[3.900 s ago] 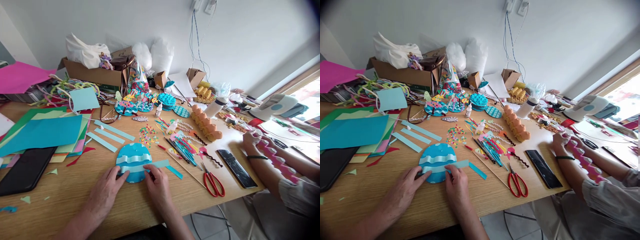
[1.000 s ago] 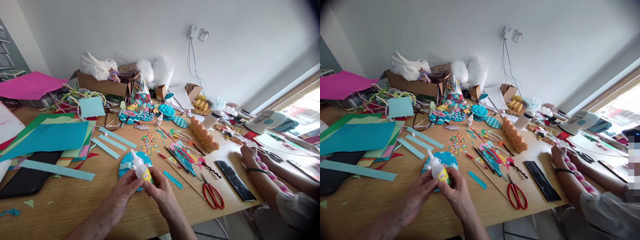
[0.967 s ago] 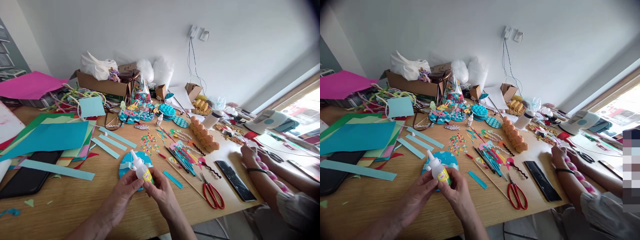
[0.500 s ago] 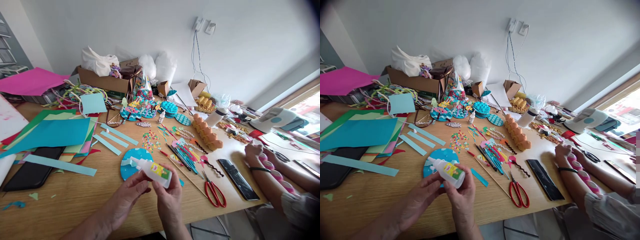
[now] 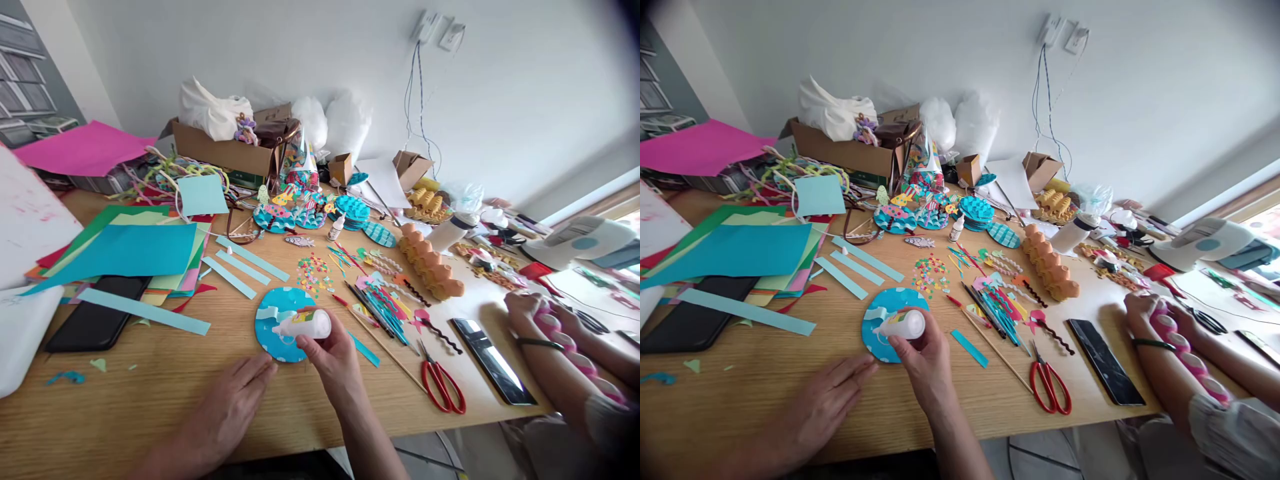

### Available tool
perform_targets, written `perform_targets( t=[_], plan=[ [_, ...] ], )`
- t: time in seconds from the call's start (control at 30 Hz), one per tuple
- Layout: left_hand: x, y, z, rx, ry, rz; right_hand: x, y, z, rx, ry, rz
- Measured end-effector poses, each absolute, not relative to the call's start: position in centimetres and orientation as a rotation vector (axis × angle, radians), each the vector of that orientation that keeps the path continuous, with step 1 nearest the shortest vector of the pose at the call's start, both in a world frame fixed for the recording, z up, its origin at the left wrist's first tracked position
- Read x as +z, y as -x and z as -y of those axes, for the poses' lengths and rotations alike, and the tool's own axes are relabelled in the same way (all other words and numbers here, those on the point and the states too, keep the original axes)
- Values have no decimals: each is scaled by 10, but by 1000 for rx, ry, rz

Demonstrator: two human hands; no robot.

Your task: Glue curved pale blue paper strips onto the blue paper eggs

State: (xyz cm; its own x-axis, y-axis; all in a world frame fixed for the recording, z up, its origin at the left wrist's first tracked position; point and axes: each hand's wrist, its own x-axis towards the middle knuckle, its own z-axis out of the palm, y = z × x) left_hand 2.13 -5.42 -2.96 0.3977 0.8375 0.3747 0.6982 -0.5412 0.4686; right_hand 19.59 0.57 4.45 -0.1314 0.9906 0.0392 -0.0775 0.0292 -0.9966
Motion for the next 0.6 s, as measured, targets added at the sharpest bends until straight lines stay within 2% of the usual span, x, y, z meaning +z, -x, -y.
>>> perform_targets(
  t=[0.1,0.27,0.6],
  plan=[
    [-32,-28,55,720,-2621,-1366,38,-190,-9,1214,1140,1426],
    [-30,-36,50,694,-2593,-1416,40,-183,-11,958,1272,1674],
    [-30,-40,48,662,-2475,-1418,48,-171,-16,812,1317,1783]
  ],
)
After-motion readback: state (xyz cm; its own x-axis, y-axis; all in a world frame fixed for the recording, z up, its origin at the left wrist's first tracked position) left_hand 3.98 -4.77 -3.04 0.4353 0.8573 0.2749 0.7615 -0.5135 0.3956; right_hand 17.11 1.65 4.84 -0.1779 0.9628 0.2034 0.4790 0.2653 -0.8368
